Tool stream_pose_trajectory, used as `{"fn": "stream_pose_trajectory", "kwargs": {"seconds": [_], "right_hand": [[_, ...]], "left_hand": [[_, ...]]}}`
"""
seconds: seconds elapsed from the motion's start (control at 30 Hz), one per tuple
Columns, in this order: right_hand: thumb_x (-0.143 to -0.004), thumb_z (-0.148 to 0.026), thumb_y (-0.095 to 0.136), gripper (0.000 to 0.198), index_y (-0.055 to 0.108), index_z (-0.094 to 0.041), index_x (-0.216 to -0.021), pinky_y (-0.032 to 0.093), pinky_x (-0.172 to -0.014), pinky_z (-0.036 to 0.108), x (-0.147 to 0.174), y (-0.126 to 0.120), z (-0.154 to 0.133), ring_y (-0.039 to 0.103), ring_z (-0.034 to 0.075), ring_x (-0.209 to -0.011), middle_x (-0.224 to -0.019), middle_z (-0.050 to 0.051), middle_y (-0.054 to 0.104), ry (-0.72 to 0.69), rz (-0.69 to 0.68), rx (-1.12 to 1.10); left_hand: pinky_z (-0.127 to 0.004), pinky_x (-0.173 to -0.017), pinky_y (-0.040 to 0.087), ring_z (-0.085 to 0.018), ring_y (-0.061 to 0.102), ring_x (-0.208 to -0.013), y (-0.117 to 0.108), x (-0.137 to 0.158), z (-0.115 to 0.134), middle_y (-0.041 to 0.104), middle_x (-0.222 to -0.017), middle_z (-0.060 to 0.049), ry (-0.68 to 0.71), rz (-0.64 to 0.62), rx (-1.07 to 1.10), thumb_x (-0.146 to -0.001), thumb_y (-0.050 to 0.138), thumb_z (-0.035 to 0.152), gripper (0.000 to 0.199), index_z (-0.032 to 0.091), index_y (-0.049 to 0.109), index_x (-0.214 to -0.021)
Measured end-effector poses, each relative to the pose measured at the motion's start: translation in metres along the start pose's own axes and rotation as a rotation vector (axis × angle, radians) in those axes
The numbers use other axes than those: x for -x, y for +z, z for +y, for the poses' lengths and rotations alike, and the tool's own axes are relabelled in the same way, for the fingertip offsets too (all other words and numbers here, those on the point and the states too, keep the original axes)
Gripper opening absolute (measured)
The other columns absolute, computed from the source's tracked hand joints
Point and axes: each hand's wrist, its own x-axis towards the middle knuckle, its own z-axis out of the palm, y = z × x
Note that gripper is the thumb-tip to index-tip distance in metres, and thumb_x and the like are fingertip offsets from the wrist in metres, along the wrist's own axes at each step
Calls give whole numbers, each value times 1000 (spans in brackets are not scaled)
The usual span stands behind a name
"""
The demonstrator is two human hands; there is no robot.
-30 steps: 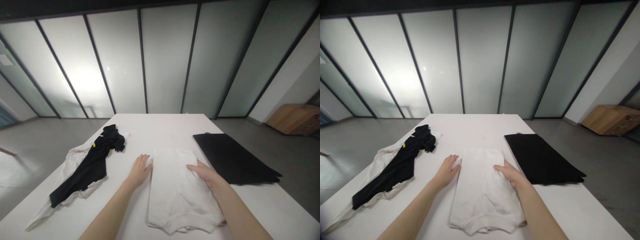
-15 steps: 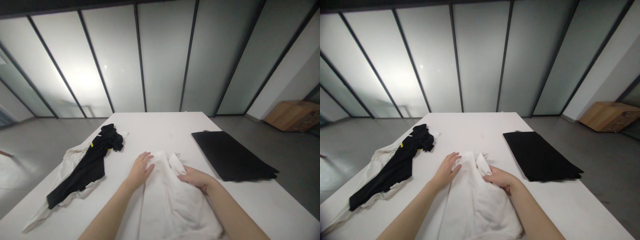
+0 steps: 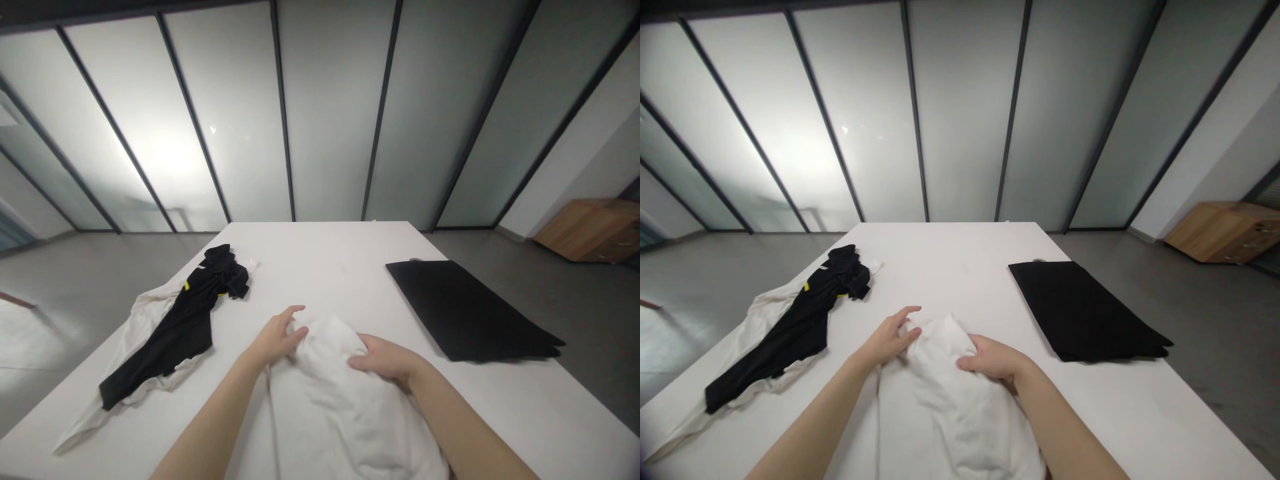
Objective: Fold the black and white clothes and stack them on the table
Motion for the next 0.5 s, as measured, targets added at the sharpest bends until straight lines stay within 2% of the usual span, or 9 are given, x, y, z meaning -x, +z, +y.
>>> {"fn": "stream_pose_trajectory", "kwargs": {"seconds": [0.1, 0.2, 0.27, 0.37, 0.43, 0.5], "right_hand": [[-80, -41, 79, 56, 67, -21, -131, 59, -94, 42, -4, -11, -1, 75, 28, -105, -120, 11, 78, 0, 173, -133], [-87, -40, 73, 42, 71, -22, -124, 57, -97, 36, -1, -26, -2, 73, 24, -112, -124, 10, 77, -11, 211, -172], [-88, -42, 74, 37, 72, -21, -118, 58, -96, 34, 3, -35, 0, 72, 24, -113, -122, 10, 77, 6, 162, -144], [-82, -39, 82, 38, 72, -20, -115, 61, -86, 35, 4, -43, 6, 76, 25, -98, -107, 9, 80, 78, 159, -98], [-78, -29, 85, 38, 71, -19, -112, 62, -81, 34, -3, -43, 8, 77, 23, -89, -99, 9, 81, 62, 251, -130], [-80, -22, 82, 29, 71, -18, -106, 61, -82, 32, -12, -42, 7, 77, 23, -88, -98, 10, 81, -28, 397, -243]], "left_hand": [[-34, -86, 55, -27, 72, -105, -8, -5, -11, 77, -115, -6, -43, 32, 61, -89, 65, 42, 57, 26, 62, -144], [-36, -87, 55, -26, 72, -99, -16, -10, -28, 78, -103, -4, -134, 152, 72, -91, 64, 42, 59, 23, 60, -147], [-38, -93, 54, -28, 71, -109, -20, -13, -40, 78, -113, -7, -213, 249, 58, -92, 64, 37, 56, 23, 61, -146], [-39, -100, 52, -30, 68, -121, -25, -16, -53, 74, -129, -12, -331, 356, 34, -93, 62, 30, 49, 21, 63, -142], [-39, -102, 51, -30, 68, -123, -27, -16, -55, 72, -133, -14, -371, 400, 31, -94, 61, 27, 47, 20, 63, -141], [-38, -103, 51, -29, 67, -123, -31, -13, -52, 69, -137, -15, -402, 401, 60, -93, 60, 22, 49, 19, 62, -141]]}}
